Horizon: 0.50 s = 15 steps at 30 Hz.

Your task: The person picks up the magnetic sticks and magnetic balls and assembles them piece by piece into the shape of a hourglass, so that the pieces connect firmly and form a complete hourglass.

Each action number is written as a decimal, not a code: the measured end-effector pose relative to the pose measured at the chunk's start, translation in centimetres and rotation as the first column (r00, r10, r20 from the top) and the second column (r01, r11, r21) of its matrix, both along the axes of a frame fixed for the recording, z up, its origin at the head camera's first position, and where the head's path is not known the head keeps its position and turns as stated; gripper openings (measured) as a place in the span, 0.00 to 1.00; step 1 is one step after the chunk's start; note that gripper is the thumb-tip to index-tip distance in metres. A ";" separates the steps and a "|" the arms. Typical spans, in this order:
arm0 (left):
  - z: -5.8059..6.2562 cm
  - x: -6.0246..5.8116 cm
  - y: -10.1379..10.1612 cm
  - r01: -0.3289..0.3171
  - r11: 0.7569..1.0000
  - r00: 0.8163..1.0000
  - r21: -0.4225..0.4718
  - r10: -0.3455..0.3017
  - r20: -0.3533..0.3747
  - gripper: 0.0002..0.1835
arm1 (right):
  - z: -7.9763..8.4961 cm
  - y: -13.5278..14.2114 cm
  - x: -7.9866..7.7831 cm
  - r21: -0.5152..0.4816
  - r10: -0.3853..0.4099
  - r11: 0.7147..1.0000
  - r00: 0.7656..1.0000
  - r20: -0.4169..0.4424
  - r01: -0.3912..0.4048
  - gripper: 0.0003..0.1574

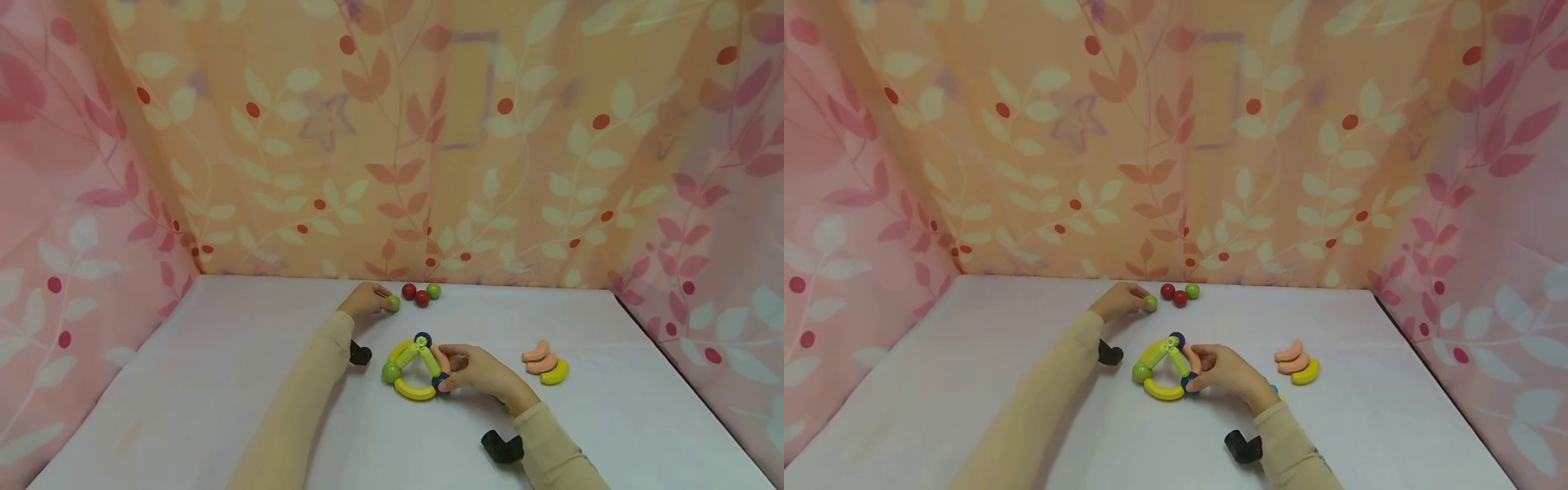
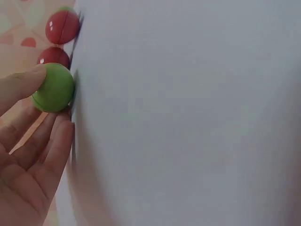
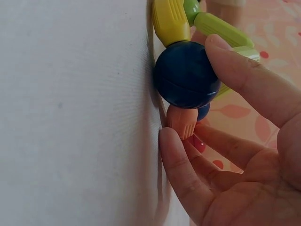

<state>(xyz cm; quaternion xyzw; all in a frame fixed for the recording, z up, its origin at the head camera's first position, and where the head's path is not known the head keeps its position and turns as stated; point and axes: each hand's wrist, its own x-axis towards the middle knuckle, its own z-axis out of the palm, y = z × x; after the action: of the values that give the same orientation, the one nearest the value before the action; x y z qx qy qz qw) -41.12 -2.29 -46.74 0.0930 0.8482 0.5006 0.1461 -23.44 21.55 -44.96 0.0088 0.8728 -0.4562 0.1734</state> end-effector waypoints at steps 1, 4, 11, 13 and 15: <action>0.1 0.4 -0.2 0.007 1.000 1.000 0.000 -0.007 0.009 0.18 | 0.0 0.0 -0.1 0.001 0.002 1.000 1.000 -0.001 -0.002 0.52; 0.4 1.7 -0.6 0.011 1.000 0.999 0.025 -0.012 0.045 0.17 | 0.1 -0.1 -0.5 0.014 0.007 1.000 1.000 -0.004 -0.007 0.52; 1.6 5.3 -1.1 0.039 0.990 0.997 0.133 -0.047 0.060 0.20 | 0.5 -0.1 -0.4 0.045 0.018 0.999 1.000 0.003 -0.019 0.52; 2.0 6.6 -1.2 0.058 0.989 0.998 0.133 -0.061 0.024 0.19 | 0.5 0.0 -0.2 0.041 0.029 0.999 1.000 0.005 -0.030 0.52; 2.5 7.9 -1.3 0.079 0.984 0.997 0.159 -0.081 0.010 0.18 | 0.5 0.0 0.0 0.041 0.039 0.998 0.999 0.010 -0.039 0.52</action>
<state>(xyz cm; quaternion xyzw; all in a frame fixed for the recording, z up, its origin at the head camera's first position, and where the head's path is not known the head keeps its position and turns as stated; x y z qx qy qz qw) -33.24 -3.58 -44.21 0.1342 0.8001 0.5608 0.1653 -23.45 21.53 -44.48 -0.0028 0.8812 -0.4345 0.1860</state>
